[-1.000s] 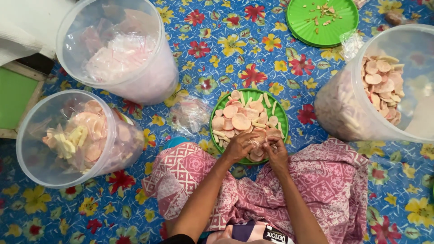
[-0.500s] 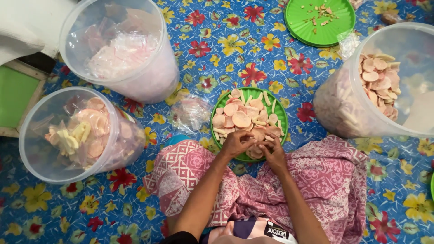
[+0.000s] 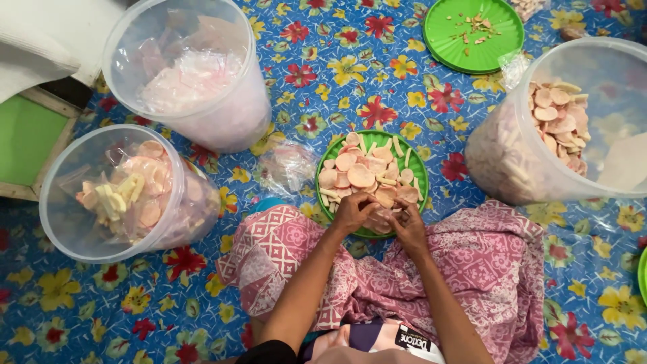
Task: Arrange food items on a plate and place them into plastic bags for packaging.
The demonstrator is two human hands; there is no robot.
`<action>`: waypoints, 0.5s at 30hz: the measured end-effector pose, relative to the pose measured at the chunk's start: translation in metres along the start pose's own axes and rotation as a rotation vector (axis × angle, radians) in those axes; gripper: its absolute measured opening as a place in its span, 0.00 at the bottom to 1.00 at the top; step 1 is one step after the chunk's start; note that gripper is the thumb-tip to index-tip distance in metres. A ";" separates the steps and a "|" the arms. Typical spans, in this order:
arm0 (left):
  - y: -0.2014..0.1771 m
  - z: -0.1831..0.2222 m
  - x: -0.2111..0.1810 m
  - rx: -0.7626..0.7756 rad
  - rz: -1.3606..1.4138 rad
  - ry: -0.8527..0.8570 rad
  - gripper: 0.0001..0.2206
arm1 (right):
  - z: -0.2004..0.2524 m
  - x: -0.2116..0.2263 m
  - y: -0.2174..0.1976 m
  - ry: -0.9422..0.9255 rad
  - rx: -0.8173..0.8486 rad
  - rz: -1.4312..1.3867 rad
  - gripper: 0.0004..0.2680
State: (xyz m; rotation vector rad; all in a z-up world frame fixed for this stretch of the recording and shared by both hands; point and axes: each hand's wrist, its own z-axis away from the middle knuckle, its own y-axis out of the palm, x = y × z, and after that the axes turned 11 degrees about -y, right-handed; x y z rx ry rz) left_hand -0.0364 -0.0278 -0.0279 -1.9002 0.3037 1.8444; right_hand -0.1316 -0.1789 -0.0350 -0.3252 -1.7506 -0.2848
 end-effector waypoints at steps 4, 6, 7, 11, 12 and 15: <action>0.001 0.005 -0.011 0.008 -0.008 0.020 0.04 | 0.002 0.012 0.001 -0.008 0.063 0.146 0.07; 0.002 0.007 -0.015 0.047 0.003 0.032 0.06 | 0.000 0.011 -0.002 -0.083 0.110 0.251 0.06; 0.001 0.008 -0.017 0.043 0.004 0.034 0.06 | 0.001 0.009 -0.002 -0.086 0.113 0.252 0.06; 0.006 0.007 -0.001 0.071 -0.081 0.115 0.04 | 0.002 -0.001 -0.005 -0.118 0.110 0.291 0.04; 0.008 0.004 0.010 0.073 -0.112 0.141 0.04 | 0.000 -0.005 -0.006 -0.123 0.108 0.316 0.04; 0.008 0.004 0.013 0.045 -0.178 0.128 0.03 | 0.001 -0.009 -0.007 -0.138 0.112 0.348 0.04</action>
